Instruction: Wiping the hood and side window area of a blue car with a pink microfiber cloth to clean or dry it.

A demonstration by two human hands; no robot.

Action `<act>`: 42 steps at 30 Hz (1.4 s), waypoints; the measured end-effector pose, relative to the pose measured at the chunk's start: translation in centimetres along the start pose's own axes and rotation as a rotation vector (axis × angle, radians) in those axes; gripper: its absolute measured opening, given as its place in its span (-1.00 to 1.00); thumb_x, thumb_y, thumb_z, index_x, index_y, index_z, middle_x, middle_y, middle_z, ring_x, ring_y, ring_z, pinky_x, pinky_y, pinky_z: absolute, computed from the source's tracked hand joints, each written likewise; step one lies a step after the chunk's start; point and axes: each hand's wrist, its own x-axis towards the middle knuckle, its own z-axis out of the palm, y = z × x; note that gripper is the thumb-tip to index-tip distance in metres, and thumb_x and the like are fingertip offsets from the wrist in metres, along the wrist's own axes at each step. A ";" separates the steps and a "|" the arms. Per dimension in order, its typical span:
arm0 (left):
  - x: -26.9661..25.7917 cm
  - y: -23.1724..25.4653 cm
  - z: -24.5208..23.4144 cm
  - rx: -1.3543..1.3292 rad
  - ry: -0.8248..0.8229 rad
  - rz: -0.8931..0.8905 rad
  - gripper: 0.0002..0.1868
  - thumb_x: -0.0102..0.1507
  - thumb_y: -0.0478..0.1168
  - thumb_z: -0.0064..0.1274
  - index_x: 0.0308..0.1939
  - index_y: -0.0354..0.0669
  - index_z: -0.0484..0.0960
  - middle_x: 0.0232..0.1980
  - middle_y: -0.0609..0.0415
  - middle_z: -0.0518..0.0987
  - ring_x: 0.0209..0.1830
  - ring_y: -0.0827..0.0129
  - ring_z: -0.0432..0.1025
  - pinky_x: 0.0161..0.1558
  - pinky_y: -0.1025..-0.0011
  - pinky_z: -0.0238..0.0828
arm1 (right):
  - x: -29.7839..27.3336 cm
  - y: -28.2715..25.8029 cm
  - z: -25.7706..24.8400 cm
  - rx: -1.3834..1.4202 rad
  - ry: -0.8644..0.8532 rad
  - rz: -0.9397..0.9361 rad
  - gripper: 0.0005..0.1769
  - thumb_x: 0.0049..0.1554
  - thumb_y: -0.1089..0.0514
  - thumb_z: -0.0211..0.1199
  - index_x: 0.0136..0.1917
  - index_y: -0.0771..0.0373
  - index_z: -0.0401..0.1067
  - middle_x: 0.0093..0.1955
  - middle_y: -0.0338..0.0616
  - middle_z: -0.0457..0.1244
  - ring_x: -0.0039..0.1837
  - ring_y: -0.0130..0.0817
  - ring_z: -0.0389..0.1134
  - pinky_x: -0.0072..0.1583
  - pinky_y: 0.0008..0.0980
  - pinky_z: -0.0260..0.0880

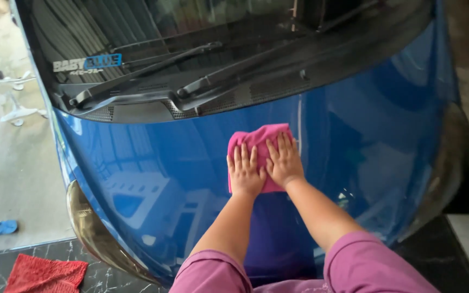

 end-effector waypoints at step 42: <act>18.5 8.2 1.5 0.070 -0.312 -0.192 -0.06 0.11 0.20 -0.24 0.60 0.19 0.01 0.67 0.02 -0.05 0.68 0.04 -0.26 0.57 -0.18 -0.44 | 9.9 14.7 3.9 0.051 0.030 0.013 -0.31 0.21 -0.16 0.00 0.54 0.12 0.23 0.48 0.26 0.13 0.52 0.16 0.14 0.51 0.21 0.00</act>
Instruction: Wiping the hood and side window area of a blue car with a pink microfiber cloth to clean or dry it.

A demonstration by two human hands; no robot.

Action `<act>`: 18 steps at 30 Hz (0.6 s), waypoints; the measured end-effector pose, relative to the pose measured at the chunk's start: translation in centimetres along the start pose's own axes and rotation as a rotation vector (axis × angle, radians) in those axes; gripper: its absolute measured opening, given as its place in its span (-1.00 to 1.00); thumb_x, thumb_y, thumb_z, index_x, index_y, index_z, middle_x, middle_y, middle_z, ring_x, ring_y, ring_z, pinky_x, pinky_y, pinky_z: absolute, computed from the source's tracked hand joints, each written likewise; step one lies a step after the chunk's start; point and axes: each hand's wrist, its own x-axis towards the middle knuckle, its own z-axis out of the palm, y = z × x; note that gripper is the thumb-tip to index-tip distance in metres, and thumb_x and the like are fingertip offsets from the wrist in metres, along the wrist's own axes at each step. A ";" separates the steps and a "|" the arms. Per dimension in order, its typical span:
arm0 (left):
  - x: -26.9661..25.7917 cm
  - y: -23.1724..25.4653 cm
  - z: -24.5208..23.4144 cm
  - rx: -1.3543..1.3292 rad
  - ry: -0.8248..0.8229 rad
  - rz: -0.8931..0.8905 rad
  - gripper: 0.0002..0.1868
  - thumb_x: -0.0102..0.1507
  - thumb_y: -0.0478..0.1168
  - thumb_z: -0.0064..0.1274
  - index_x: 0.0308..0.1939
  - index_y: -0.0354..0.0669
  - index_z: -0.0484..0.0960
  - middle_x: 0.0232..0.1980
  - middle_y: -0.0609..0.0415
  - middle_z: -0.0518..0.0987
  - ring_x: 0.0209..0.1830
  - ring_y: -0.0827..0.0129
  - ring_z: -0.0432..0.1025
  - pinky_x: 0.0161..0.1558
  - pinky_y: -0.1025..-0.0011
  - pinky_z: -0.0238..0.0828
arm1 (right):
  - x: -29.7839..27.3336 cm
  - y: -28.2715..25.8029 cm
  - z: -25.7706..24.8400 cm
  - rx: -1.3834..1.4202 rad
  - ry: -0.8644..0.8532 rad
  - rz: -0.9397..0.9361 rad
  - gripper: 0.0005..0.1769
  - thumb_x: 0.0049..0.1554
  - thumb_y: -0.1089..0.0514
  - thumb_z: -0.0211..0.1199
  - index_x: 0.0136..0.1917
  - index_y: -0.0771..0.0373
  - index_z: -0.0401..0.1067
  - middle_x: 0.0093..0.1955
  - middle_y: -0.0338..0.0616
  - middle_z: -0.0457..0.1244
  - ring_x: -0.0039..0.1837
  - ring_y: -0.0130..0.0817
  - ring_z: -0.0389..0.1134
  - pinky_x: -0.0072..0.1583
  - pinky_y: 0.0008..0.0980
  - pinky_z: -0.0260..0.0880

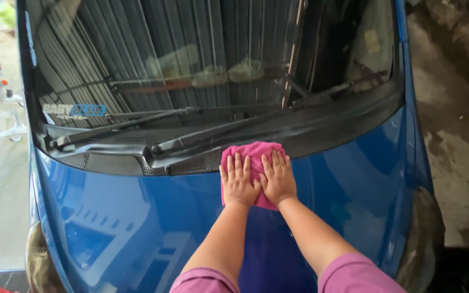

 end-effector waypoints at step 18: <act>-7.8 1.2 1.7 -0.005 -0.011 0.121 -0.15 0.17 0.21 -0.23 0.57 0.22 0.10 0.64 0.04 0.05 0.66 0.06 -0.15 0.57 -0.15 -0.39 | -8.7 -1.4 -4.2 -0.054 -0.019 0.051 -0.25 0.21 -0.16 0.00 0.59 0.14 0.13 0.50 0.33 0.07 0.52 0.26 0.11 0.48 0.25 0.03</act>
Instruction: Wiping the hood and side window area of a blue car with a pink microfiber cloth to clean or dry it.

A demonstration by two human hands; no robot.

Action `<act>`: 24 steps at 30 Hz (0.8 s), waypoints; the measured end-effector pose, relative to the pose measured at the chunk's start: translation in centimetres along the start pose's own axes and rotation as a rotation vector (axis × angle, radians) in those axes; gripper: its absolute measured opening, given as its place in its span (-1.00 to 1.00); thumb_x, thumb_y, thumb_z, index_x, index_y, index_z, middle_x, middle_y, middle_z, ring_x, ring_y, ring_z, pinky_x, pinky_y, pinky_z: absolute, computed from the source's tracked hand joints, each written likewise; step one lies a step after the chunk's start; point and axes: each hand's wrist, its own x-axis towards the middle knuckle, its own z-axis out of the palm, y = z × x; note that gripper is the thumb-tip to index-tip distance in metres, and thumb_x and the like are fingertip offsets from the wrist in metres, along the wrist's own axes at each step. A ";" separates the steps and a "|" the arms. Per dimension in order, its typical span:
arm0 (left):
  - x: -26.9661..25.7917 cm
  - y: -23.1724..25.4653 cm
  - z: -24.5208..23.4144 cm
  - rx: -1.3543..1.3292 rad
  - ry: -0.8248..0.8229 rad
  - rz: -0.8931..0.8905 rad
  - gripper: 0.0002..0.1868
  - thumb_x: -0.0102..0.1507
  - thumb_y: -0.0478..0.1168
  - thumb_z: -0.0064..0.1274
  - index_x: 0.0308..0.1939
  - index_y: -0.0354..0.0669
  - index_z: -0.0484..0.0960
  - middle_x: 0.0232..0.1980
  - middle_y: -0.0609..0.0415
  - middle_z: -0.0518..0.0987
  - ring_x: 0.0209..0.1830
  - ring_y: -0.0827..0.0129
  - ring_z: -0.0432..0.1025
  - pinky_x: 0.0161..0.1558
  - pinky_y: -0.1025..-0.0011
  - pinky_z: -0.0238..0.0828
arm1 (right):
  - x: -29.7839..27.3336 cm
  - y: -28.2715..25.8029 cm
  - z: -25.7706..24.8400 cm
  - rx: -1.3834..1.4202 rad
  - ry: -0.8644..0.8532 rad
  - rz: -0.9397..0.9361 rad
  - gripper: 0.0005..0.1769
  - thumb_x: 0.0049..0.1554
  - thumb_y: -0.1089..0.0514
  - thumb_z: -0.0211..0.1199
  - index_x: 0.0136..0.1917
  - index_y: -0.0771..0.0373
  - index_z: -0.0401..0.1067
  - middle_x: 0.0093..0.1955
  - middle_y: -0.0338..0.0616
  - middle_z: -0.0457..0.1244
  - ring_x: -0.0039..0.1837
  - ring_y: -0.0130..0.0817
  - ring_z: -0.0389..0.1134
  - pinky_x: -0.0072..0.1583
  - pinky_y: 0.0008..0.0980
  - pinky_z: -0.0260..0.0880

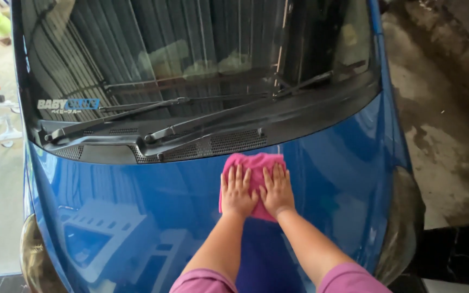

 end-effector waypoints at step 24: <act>-5.0 5.0 5.2 0.061 0.015 -0.116 -0.07 0.13 0.19 -0.18 0.59 0.20 0.02 0.63 -0.03 0.02 0.65 -0.04 -0.21 0.55 -0.26 -0.45 | -5.5 3.0 -0.5 0.085 -0.048 -0.023 -0.14 0.07 -0.17 0.17 0.57 0.16 0.15 0.50 0.33 0.07 0.54 0.30 0.07 0.49 0.32 -0.01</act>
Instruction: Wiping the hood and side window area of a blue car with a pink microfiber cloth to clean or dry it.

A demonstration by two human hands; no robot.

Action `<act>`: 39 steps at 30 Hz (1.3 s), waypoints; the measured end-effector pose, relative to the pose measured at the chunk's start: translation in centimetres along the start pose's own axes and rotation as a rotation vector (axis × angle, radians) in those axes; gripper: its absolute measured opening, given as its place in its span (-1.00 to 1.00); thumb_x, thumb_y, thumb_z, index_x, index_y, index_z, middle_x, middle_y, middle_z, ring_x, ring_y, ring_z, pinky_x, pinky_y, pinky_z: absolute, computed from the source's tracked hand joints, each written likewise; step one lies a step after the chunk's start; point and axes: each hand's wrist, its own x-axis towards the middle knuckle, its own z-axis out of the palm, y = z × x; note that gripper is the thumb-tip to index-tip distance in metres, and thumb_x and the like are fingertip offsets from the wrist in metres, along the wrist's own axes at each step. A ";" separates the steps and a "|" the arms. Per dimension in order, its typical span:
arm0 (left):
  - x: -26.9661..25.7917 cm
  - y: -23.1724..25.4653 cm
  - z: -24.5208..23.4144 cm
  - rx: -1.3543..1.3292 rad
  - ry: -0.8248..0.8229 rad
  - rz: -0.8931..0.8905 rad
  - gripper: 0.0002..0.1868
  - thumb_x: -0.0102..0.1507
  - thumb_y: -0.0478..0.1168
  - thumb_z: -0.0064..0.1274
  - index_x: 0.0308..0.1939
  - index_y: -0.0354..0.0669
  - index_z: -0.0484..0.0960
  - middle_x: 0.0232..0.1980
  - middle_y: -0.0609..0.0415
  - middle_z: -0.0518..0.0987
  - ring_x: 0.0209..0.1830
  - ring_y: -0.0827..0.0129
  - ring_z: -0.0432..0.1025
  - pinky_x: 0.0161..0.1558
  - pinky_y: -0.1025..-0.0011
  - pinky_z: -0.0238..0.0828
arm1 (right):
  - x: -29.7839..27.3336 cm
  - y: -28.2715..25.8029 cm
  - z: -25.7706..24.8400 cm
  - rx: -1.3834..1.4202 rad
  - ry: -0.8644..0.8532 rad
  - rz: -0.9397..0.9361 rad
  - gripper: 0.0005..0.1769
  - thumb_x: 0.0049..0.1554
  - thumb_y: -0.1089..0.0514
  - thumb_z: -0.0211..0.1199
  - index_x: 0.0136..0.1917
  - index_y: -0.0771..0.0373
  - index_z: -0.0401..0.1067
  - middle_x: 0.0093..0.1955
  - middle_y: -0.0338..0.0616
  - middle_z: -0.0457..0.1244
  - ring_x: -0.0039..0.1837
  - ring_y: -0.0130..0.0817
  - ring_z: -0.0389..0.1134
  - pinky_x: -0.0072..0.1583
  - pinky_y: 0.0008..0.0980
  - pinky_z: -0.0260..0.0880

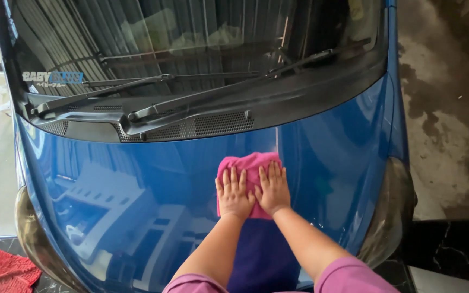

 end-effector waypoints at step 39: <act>1.9 1.2 -0.2 -0.109 0.109 0.126 -0.10 0.15 0.18 -0.12 0.58 0.19 0.08 0.63 -0.02 0.07 0.64 -0.01 -0.12 0.55 -0.20 -0.34 | -0.1 1.7 -0.5 -0.165 -0.081 0.010 -0.23 0.21 -0.14 -0.06 0.63 0.12 0.03 0.53 0.35 0.02 0.59 0.28 -0.01 0.52 0.35 -0.14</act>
